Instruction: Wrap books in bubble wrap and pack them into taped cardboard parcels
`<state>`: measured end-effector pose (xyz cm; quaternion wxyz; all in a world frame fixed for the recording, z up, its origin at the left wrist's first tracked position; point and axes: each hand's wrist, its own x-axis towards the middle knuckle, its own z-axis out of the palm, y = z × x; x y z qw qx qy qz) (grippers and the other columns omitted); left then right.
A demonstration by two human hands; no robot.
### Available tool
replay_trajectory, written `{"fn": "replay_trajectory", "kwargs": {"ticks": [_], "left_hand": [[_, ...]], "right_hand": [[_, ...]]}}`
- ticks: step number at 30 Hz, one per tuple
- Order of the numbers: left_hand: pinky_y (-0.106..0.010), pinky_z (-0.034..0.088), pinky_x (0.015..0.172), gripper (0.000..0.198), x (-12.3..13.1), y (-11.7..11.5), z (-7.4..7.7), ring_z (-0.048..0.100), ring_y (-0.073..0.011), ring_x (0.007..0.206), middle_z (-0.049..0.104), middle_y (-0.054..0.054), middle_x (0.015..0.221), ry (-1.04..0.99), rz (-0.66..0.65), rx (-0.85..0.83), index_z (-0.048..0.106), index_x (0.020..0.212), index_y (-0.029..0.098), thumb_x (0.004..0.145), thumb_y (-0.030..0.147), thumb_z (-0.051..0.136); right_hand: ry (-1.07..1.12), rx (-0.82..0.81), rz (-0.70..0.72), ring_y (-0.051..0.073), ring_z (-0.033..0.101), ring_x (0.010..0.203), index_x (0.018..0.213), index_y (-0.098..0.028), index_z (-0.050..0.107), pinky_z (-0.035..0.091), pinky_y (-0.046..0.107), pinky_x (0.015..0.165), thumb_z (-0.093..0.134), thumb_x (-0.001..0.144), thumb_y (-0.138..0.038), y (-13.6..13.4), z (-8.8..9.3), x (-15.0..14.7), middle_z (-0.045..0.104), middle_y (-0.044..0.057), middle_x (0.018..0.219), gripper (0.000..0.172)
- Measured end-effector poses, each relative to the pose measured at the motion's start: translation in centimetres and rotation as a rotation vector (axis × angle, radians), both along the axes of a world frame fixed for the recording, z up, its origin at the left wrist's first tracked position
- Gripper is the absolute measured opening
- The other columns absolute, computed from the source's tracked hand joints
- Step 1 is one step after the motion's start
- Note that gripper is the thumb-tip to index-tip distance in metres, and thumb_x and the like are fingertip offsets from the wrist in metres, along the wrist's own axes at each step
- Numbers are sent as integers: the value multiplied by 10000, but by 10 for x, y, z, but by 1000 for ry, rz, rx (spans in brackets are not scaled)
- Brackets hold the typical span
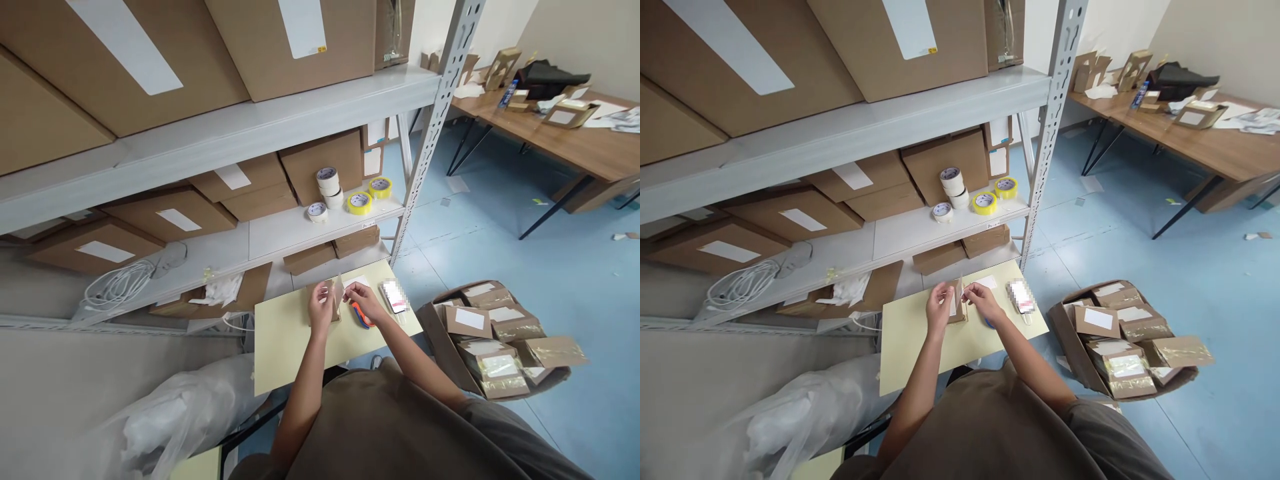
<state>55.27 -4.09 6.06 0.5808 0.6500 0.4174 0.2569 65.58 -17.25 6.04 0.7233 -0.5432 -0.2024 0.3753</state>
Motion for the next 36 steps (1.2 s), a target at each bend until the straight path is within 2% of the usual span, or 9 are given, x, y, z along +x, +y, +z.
{"fn": "replay_trajectory", "kwargs": {"ticks": [3,5,10,14,17,26,29,32,36], "left_hand": [[-382,592,941,486,-5,-8,16,758,-269,1029,807,-134,1114,-88,-272,-29,816,1103,185,791,556,849],[-385,599,926,470,-8,-12,23,764,-272,1011,818,-123,1102,-117,-336,-59,832,1101,189,802,551,839],[-366,592,886,484,-15,-15,26,756,-266,946,825,-83,959,-110,-228,-58,853,1001,161,815,605,804],[-368,600,842,623,-17,-18,21,751,-250,881,808,-105,938,-205,-79,-198,819,1023,133,809,715,756],[-385,601,853,762,-17,-23,19,753,-268,910,798,-154,950,-257,-154,-292,806,1060,114,835,823,643],[-255,487,672,474,-25,-29,16,611,-168,726,664,-21,724,-120,-175,-4,783,799,177,868,642,725],[-252,474,658,469,-28,-21,10,594,-160,702,637,-13,693,-142,-171,-29,755,736,173,845,629,753],[-263,498,676,483,-33,-1,2,616,-162,703,669,-21,716,-200,-94,-174,758,767,156,785,637,806],[-315,564,759,501,-51,53,-10,708,-205,815,757,-86,875,-367,210,-385,764,908,130,696,565,893]], "right_hand": [[-24,34,13,180,634,797,867,-247,689,496,324,774,752,891,-551,1,0,-2,702,0,830,311],[-42,57,38,181,631,791,874,-248,693,501,331,780,749,898,-556,2,0,-3,700,2,831,314],[-96,51,78,189,647,798,887,-244,693,498,331,772,708,935,-569,0,1,-8,720,14,828,329],[-77,37,57,184,661,795,888,-241,672,500,318,744,700,932,-577,-3,-2,-9,730,16,842,340],[-34,45,26,184,673,799,907,-245,658,507,312,728,694,924,-578,-4,-4,-8,725,13,851,335],[2,-30,36,183,642,754,857,-257,612,496,308,703,760,853,-529,6,0,-14,655,-17,798,310],[-43,-37,43,184,598,752,821,-253,628,482,309,702,810,819,-540,15,2,-16,641,-17,779,340],[-14,-11,54,178,570,750,772,-247,623,486,316,735,823,813,-538,22,4,-17,636,-16,772,355],[79,17,-12,161,550,719,727,-242,581,473,302,727,843,795,-473,30,6,-19,621,-25,753,356]]}}
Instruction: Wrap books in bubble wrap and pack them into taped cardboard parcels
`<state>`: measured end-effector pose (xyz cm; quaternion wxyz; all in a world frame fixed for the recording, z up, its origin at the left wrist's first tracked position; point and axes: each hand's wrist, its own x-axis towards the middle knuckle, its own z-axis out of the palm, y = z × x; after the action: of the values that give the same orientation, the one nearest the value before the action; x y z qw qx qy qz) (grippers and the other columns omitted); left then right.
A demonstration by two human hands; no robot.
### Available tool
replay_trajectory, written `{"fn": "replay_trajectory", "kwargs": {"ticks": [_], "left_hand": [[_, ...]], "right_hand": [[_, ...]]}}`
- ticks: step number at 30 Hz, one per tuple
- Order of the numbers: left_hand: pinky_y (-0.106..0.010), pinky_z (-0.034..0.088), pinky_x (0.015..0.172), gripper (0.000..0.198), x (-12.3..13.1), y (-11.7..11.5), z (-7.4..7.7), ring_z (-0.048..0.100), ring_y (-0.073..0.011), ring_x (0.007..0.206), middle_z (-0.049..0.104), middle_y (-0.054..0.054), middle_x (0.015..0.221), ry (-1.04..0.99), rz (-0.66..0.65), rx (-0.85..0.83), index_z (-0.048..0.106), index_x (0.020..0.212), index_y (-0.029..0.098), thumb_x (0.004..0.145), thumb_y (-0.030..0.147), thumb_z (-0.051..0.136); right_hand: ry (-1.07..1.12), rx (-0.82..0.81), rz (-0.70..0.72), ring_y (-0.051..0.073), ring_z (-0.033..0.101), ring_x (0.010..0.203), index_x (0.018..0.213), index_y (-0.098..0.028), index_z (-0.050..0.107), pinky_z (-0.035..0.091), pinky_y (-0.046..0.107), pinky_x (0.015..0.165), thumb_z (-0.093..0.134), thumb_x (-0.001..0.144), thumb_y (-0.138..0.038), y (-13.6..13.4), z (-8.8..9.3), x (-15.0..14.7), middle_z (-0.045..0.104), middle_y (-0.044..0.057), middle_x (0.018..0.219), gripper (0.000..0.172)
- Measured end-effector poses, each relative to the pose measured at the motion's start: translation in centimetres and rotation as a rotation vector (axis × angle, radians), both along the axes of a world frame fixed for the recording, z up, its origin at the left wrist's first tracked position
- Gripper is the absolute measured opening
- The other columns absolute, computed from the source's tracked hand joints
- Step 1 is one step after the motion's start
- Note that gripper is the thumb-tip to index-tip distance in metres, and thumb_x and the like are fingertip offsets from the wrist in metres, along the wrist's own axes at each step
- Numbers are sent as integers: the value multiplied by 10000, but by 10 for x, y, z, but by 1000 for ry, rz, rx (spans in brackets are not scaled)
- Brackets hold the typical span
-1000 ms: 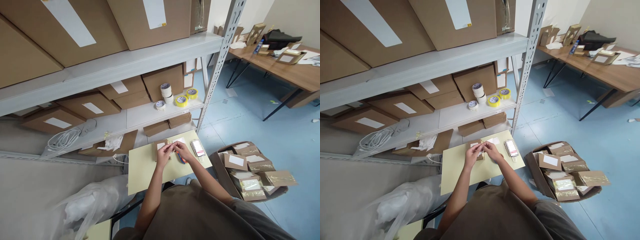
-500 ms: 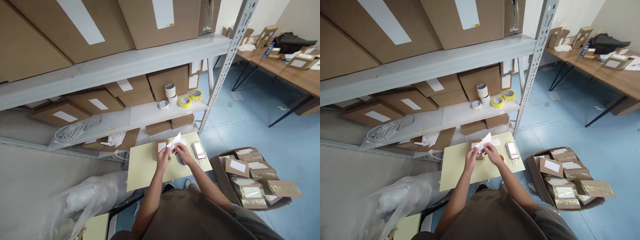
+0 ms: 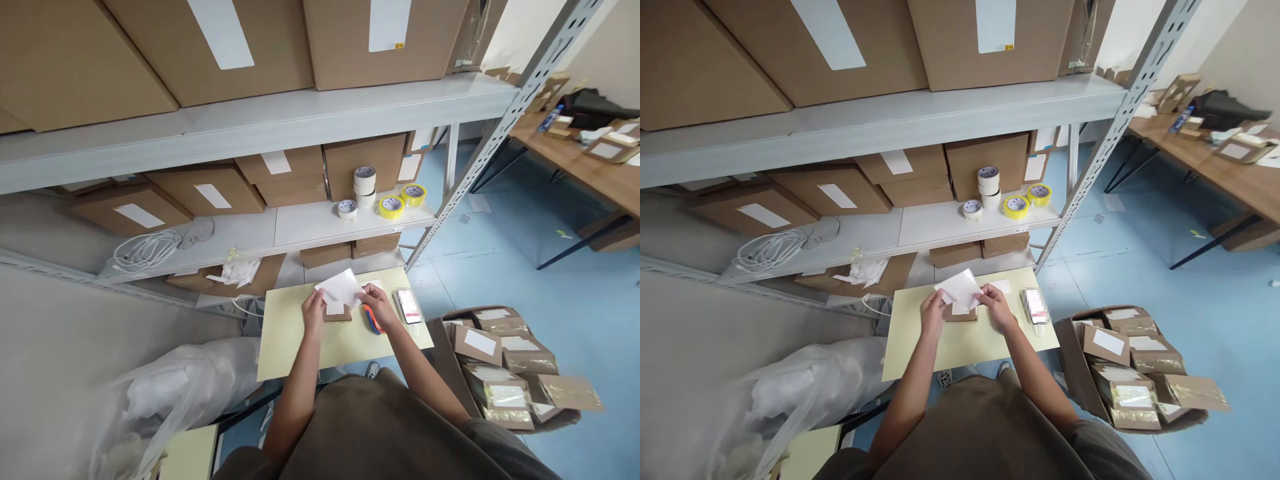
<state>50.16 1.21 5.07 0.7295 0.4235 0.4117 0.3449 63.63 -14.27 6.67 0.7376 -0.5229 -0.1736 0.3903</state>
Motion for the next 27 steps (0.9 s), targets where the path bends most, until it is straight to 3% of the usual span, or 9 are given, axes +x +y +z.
{"fn": "replay_trajectory", "kwargs": {"ticks": [3,6,11,19,23,27], "left_hand": [[-326,566,788,424,-26,52,-8,725,-208,853,756,-77,872,59,331,-112,734,919,143,706,474,890],[-332,565,801,388,-59,94,-14,715,-202,861,748,-61,867,116,484,-47,733,924,145,767,487,827],[-292,547,738,448,-122,132,-17,668,-189,800,729,-27,802,203,461,185,760,887,168,786,604,755],[-242,435,612,504,-242,190,-15,551,-154,669,595,14,642,300,510,263,675,743,191,818,688,690],[-234,427,601,493,-285,213,-16,517,-131,643,576,28,652,297,478,257,703,798,175,820,667,722],[-256,455,608,507,-303,228,-22,532,-141,630,598,16,658,316,466,255,726,825,172,839,678,706]], "right_hand": [[41,5,-155,150,530,678,706,-247,553,479,300,719,838,783,-440,16,-2,-7,577,-44,689,353],[93,-9,-289,148,544,669,732,-255,550,505,307,729,846,740,-420,49,-8,-23,580,-53,673,340],[154,-124,-219,192,632,746,901,-246,655,514,317,691,903,582,-374,136,-26,-75,713,-2,820,424],[214,-275,82,188,635,734,794,-240,602,515,318,690,896,493,-401,314,-65,-173,698,-18,745,450],[170,-322,84,191,647,725,802,-231,573,511,329,685,853,594,-449,400,-65,-203,666,-13,677,411],[-52,-241,44,179,623,660,877,-222,639,505,331,648,806,674,-547,448,-59,-213,710,16,733,418]]}}
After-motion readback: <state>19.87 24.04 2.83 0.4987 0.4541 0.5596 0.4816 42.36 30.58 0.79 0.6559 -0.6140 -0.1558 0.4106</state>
